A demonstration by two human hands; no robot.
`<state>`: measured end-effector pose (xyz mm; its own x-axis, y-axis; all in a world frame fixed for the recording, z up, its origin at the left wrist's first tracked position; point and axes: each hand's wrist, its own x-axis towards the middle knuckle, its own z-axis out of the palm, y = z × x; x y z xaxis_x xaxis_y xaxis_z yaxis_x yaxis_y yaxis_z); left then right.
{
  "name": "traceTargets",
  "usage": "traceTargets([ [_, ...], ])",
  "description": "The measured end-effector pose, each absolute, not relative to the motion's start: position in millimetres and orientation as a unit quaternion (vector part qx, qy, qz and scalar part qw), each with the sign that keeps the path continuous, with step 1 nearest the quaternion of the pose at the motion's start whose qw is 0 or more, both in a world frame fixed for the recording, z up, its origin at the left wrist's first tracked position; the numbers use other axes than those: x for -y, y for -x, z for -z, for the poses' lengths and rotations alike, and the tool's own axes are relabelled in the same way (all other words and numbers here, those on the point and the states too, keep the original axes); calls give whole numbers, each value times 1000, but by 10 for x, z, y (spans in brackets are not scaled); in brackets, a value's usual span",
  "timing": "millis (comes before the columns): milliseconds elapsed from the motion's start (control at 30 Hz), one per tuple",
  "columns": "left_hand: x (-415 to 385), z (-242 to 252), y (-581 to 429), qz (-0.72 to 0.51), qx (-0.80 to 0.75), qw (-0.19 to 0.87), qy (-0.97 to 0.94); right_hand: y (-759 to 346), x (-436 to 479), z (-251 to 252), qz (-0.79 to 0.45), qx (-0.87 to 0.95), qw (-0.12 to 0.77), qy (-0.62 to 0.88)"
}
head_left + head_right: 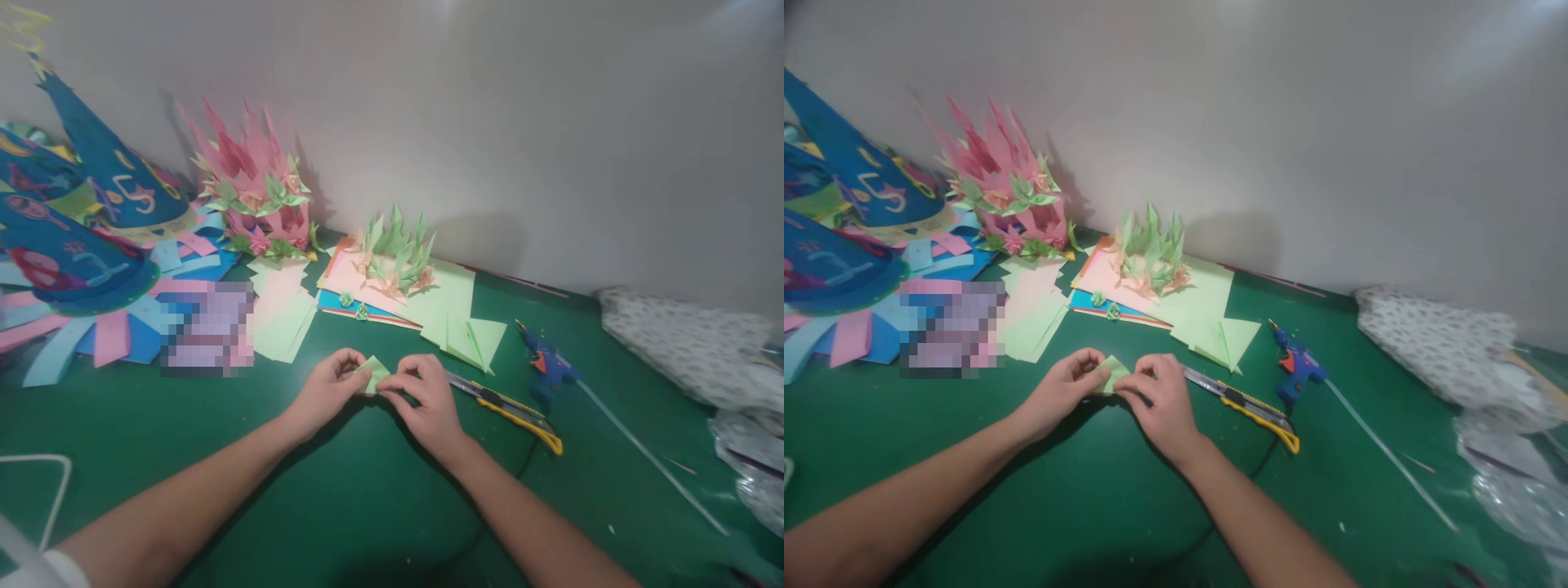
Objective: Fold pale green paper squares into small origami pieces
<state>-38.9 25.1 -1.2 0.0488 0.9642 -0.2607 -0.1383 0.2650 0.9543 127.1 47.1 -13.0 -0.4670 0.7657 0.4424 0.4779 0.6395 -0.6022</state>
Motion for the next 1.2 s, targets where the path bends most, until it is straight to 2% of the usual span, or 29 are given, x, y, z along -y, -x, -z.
traceTargets([
  [267, -251, 44, 379, -448, -516, 616, -392, -1258, -467, 134, -198, 855, 332, 347],
  [1200, -229, 130, 352, -473, -473, 626, -401, -1201, -447, 133, -253, 809, 368, 381],
])
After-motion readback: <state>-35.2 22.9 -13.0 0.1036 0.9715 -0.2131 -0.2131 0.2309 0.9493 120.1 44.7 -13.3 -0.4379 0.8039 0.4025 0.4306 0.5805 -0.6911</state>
